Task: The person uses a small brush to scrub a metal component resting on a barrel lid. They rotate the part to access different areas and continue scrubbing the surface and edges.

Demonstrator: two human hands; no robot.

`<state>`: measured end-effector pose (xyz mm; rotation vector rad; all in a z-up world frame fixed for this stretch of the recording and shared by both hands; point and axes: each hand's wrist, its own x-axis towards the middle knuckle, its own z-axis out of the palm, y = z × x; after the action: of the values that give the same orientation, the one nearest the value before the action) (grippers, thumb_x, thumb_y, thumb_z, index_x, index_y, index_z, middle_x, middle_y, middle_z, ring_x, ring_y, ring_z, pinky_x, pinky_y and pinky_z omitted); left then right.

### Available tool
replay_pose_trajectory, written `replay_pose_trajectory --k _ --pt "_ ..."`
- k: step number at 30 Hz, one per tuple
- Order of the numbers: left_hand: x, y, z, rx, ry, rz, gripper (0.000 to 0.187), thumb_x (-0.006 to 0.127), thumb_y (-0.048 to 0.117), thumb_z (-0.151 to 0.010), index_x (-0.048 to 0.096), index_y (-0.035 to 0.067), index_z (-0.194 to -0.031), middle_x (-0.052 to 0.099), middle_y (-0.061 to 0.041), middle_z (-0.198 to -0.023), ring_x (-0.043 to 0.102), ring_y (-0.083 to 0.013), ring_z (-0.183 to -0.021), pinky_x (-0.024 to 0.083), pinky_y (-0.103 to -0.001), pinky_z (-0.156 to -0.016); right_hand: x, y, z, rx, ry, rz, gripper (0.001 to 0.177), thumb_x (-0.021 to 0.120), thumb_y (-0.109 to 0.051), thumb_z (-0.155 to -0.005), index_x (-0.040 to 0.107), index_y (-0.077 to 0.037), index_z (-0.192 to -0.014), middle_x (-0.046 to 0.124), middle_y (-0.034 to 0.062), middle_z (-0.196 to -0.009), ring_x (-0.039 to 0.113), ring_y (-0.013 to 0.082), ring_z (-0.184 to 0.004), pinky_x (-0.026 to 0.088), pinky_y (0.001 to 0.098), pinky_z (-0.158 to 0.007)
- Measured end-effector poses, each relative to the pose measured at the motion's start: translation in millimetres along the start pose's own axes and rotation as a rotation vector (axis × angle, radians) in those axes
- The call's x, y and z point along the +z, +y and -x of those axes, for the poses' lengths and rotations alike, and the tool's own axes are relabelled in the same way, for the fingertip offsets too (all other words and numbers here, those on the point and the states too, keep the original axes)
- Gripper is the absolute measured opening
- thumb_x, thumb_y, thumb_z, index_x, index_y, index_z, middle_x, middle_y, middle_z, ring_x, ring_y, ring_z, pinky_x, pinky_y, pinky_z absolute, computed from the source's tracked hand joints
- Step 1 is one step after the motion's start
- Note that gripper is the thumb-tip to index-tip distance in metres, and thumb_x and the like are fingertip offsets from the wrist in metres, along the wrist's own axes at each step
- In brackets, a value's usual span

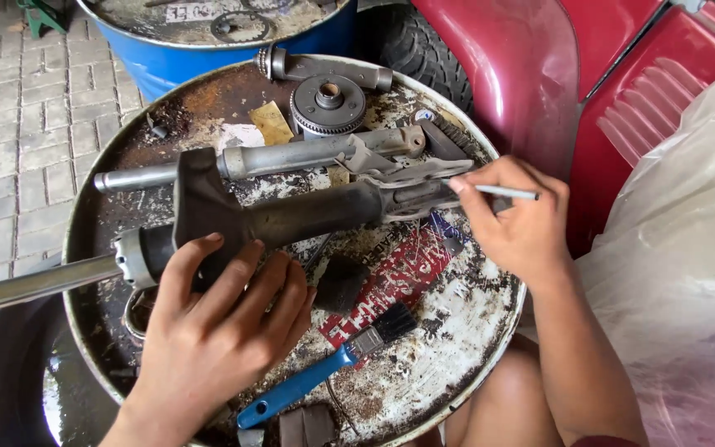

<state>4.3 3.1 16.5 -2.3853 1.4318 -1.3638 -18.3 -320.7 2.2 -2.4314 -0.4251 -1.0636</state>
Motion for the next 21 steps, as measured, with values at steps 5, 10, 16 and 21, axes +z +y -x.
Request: replay_pose_trajectory --k 5,10,16,21 --pt "-3 -5 -10 0.02 -0.029 -0.032 0.02 0.077 0.04 -0.094 0.076 0.019 -0.095 0.077 0.003 -0.096 0.067 -0.0144 -0.096 0.049 -0.041 -0.096 37 -9 14 -0.212 0.02 -0.088 0.012 0.074 0.003 -0.094 0.072 -0.001 -0.105 0.075 0.019 -0.098 0.075 0.0204 -0.078 0.063 0.0191 -0.056" --pt "-11 -7 -13 0.033 -0.035 -0.023 0.011 0.072 0.023 -0.097 0.072 0.019 -0.108 0.076 0.002 -0.104 0.066 -0.0161 -0.098 0.047 -0.038 -0.091 11 4 0 0.004 0.054 -0.027 0.007 0.078 -0.006 -0.096 0.076 -0.001 -0.099 0.077 0.0124 -0.092 0.074 0.02 -0.078 0.063 0.0297 -0.07" --pt "-13 -4 -17 0.009 -0.028 0.019 0.009 0.064 0.016 -0.102 0.07 0.017 -0.109 0.074 -0.002 -0.111 0.066 -0.0209 -0.109 0.048 -0.042 -0.092 18 -21 -10 -0.048 0.061 -0.076 0.015 0.078 0.004 -0.094 0.076 0.002 -0.108 0.077 0.0156 -0.102 0.075 0.0228 -0.086 0.064 0.0321 -0.079" --pt "-13 1 -15 -0.007 -0.051 0.007 0.013 0.068 0.007 -0.099 0.069 0.014 -0.088 0.071 -0.003 -0.097 0.062 -0.0217 -0.096 0.048 -0.04 -0.09 16 -15 -14 0.03 0.035 -0.228 0.015 0.078 0.007 -0.094 0.075 0.003 -0.108 0.077 0.0173 -0.099 0.074 0.0215 -0.08 0.064 0.0307 -0.073"
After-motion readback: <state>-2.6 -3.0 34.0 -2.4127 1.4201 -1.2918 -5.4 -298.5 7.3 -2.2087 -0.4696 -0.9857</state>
